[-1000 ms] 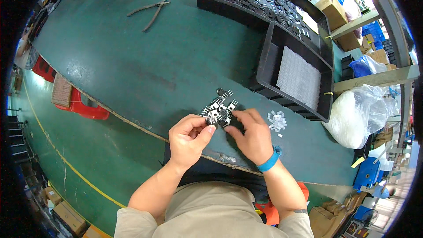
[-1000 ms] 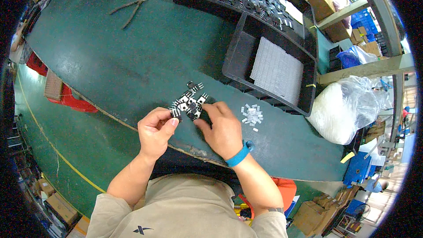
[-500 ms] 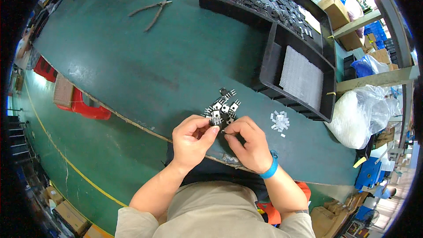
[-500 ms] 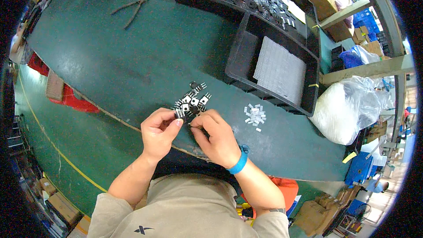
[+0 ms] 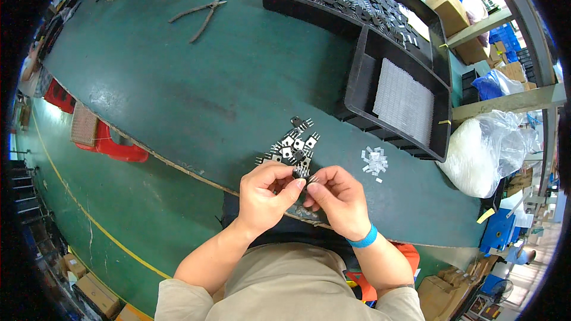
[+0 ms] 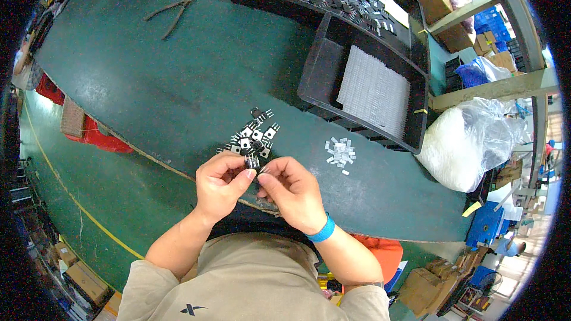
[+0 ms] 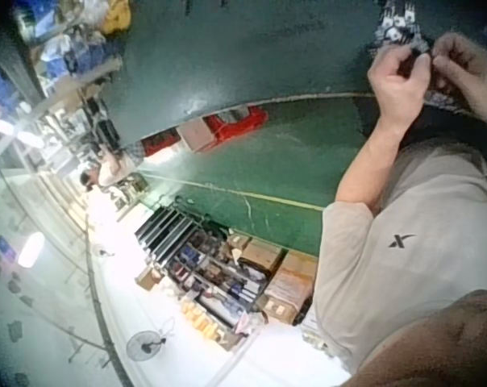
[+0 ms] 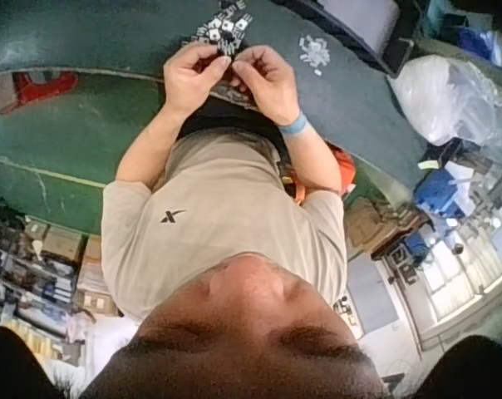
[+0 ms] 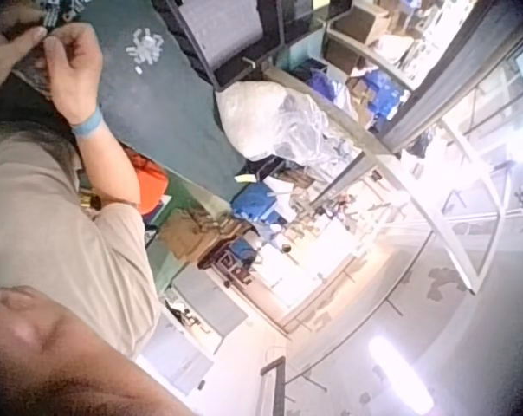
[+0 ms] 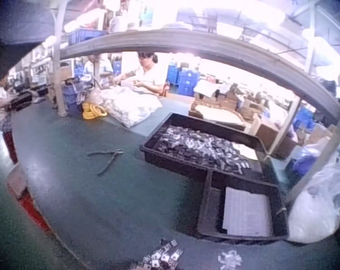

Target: The person assembles small electronic components by hand at a workbench. They pick up black plastic housings and insert small white rectangular pieces into them, then place the finished units into a black tray. The process is repetitive, involving picking, inserting, and placing components one by one.

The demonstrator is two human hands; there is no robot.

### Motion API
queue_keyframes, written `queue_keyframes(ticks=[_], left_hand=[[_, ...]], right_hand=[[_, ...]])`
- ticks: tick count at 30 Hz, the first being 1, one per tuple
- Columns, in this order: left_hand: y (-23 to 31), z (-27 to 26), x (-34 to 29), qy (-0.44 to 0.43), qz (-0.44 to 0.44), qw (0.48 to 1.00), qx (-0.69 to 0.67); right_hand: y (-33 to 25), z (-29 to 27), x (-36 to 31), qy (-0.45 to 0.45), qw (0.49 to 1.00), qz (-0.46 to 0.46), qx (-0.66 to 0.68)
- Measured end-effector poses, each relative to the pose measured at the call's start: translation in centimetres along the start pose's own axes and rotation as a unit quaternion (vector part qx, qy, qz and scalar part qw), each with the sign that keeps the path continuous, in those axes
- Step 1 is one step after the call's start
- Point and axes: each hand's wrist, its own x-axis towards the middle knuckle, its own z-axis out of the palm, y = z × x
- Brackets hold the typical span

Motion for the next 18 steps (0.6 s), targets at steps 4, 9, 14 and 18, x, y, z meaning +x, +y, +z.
queue_keyframes(ticks=[4,9,14,18], left_hand=[[0.0,-0.1,-0.2,-0.027,-0.013,1.0,0.008],[0.3,0.0,-0.3,-0.025,-0.004,1.0,-0.005],[0.1,-0.1,-0.7,-0.007,0.031,0.999,0.015],[1.4,-1.1,-1.1,-0.003,-0.009,1.0,0.016]], right_hand=[[0.6,-0.2,0.3,0.033,0.989,-0.115,-0.088],[0.1,0.4,-0.4,0.072,0.996,-0.057,-0.017],[0.9,0.4,-0.6,0.055,0.991,-0.101,-0.074],[0.7,0.4,0.0,0.033,0.967,-0.156,-0.196]])
